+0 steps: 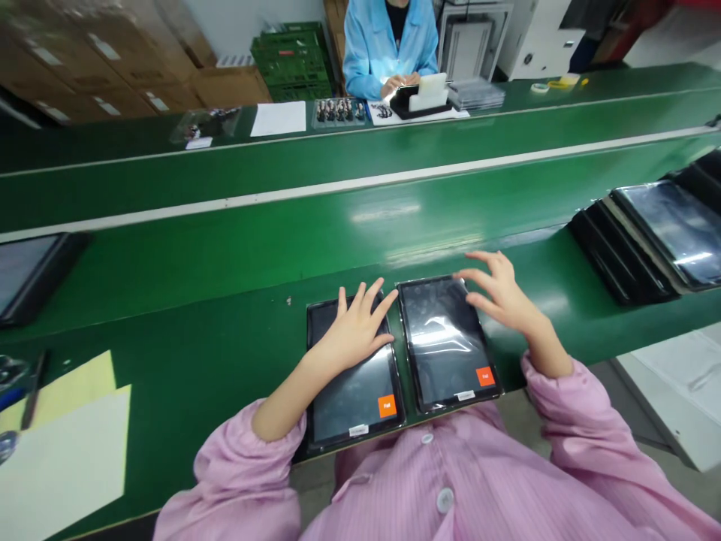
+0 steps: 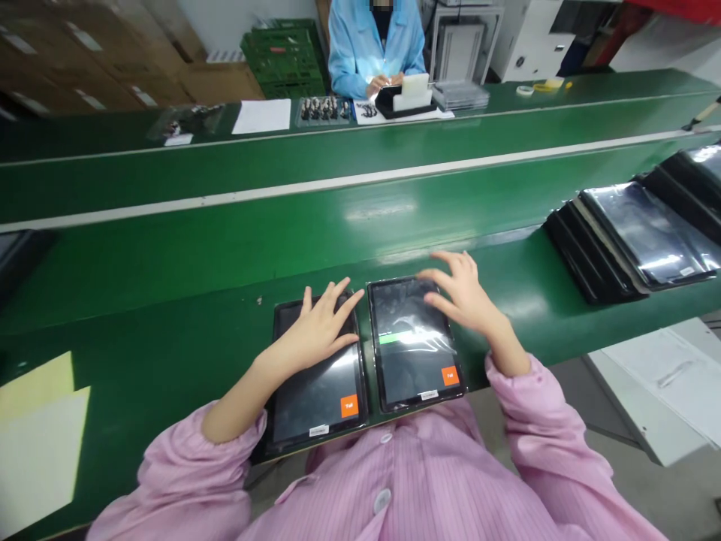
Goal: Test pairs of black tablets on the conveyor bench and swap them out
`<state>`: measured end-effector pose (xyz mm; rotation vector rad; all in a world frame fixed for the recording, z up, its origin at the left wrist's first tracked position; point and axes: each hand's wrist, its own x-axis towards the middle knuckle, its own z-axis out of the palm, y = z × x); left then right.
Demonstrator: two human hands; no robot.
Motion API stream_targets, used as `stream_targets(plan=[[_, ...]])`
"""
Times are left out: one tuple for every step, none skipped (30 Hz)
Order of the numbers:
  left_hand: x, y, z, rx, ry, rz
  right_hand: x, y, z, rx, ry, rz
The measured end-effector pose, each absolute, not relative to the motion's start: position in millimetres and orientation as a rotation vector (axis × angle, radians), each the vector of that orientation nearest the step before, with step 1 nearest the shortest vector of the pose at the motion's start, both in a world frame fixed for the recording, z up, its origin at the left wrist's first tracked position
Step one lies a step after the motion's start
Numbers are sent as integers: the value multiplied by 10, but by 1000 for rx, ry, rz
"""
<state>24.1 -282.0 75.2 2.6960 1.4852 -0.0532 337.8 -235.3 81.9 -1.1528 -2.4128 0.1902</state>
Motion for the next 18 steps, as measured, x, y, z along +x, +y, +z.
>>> stream_targets(plan=[[290, -2800, 741, 2687, 1491, -78, 3385, -2202, 796, -1171, -2325, 226], [329, -2789, 734, 2678, 1494, -104, 3371, -2069, 747, -1184, -2244, 266], [357, -2787, 732, 2671, 1493, -135, 3339, -1963, 680, -1195, -2182, 306], [373, -2797, 735, 2669, 1489, -167, 3295, -1888, 601, -1202, -2151, 339], [376, -2820, 744, 2673, 1476, -195, 3246, -1846, 520, -1210, -2156, 358], [367, -2857, 761, 2681, 1455, -216, 3199, -1836, 447, -1217, -2192, 358], [348, -2908, 786, 2691, 1429, -228, 3160, -1852, 390, -1222, -2251, 345], [323, -2970, 817, 2699, 1403, -229, 3133, -1885, 354, -1225, -2314, 324], [295, -3037, 854, 2704, 1377, -222, 3119, -1928, 341, -1225, -2367, 300], [268, -3101, 892, 2704, 1355, -212, 3117, -1973, 348, -1222, -2402, 276], [247, -3155, 928, 2699, 1340, -198, 3124, -2013, 371, -1209, -2429, 259], [233, -3191, 955, 2693, 1334, -180, 3137, -2045, 403, -1182, -2456, 246], [228, -3203, 969, 2687, 1343, -163, 3152, -2066, 437, -1143, -2481, 233], [231, -3191, 969, 2682, 1373, -149, 3167, -2077, 467, -1110, -2497, 220], [241, -3156, 952, 2678, 1419, -142, 3179, -2080, 488, -1094, -2499, 210], [256, -3104, 924, 2675, 1469, -142, 3187, -2076, 498, -1106, -2484, 201], [272, -3047, 888, 2670, 1509, -148, 3191, -2068, 499, -1145, -2456, 193], [287, -2993, 851, 2663, 1530, -163, 3189, -2061, 493, -1196, -2426, 189]])
